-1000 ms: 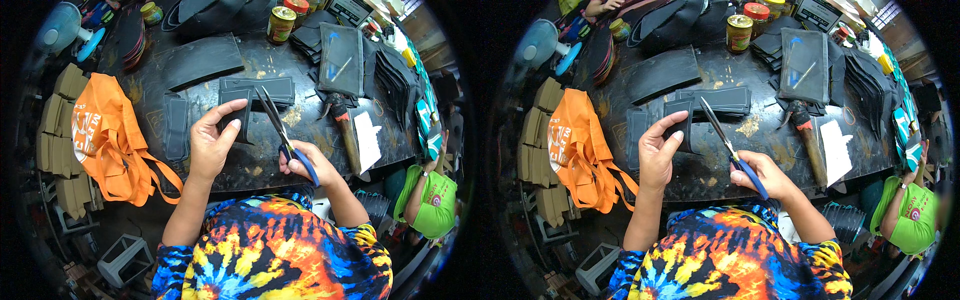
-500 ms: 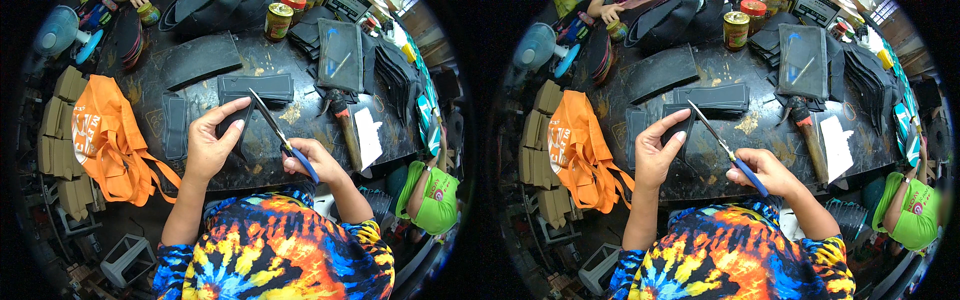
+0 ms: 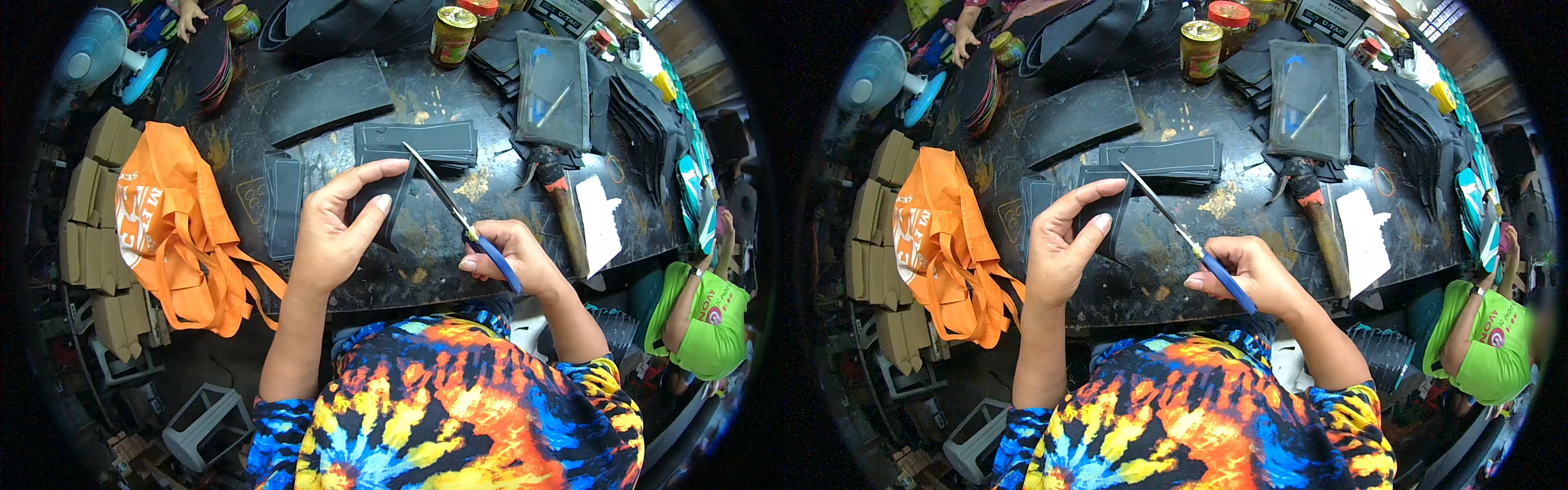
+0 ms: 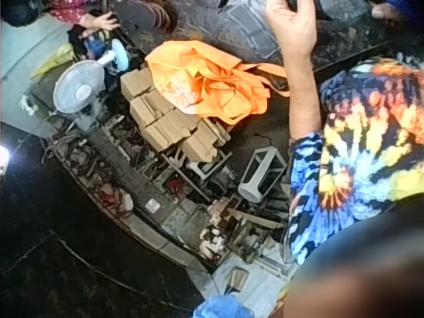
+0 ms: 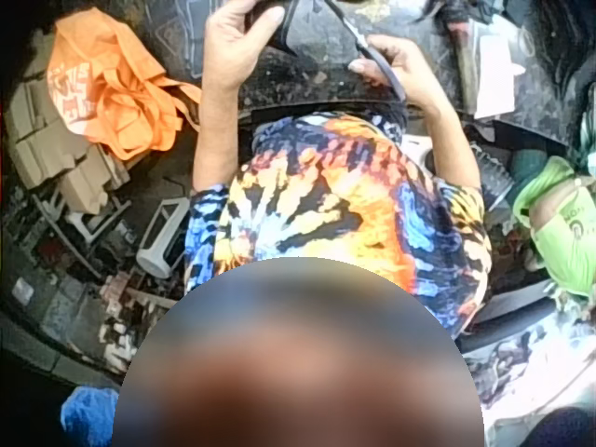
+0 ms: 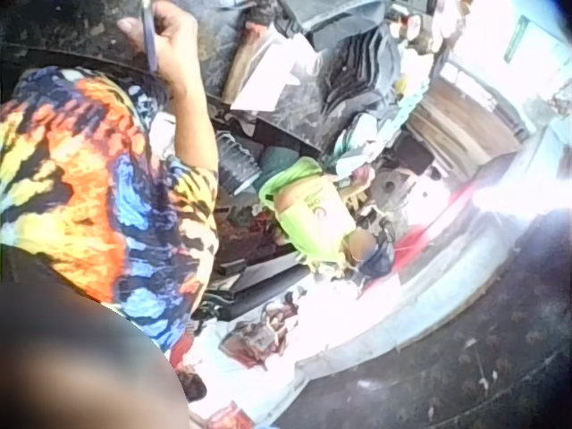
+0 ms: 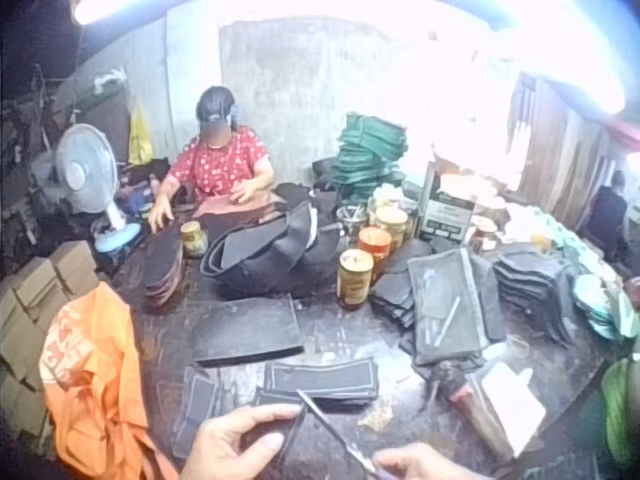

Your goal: The person stacks black rubber pieces, marks them with a marker using a cardboard template, then uses scissors to trim the edges of the stacked pieces. The trimmed pieces remain on the worktable.

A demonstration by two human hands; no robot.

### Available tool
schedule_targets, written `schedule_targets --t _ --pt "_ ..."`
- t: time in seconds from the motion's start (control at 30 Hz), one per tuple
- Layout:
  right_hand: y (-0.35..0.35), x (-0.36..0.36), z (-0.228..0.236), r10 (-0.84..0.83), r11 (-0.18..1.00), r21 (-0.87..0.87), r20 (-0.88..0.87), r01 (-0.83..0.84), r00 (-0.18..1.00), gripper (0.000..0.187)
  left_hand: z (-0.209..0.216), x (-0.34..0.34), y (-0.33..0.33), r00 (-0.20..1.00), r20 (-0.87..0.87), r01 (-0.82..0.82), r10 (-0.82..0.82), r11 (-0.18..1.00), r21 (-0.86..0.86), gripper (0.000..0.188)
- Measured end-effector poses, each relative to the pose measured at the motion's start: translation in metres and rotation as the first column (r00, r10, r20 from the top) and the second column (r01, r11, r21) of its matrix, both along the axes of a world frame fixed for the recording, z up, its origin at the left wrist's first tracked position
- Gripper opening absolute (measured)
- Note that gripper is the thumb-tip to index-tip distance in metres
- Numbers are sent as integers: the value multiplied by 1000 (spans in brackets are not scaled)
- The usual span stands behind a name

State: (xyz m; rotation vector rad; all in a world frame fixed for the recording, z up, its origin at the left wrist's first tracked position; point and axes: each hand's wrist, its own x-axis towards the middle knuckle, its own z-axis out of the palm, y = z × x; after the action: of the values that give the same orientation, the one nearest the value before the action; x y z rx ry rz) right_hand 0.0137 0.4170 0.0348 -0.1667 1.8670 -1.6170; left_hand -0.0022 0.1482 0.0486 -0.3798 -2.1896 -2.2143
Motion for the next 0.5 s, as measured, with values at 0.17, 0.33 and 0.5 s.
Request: schedule_targets --t 0.17,0.33,0.5 --pt "-5 -10 6 -77 995 -59 18 78 997 25 14 0 -10 997 -38 62 -66 993 -99 24" --pt "-22 -31 16 -175 961 -242 -149 136 973 26 24 -9 -3 880 -6 452 -475 841 -297 13" --pt "-46 -43 19 -368 875 -366 -80 316 926 27 17 -2 16 888 -344 -373 307 917 -145 36"
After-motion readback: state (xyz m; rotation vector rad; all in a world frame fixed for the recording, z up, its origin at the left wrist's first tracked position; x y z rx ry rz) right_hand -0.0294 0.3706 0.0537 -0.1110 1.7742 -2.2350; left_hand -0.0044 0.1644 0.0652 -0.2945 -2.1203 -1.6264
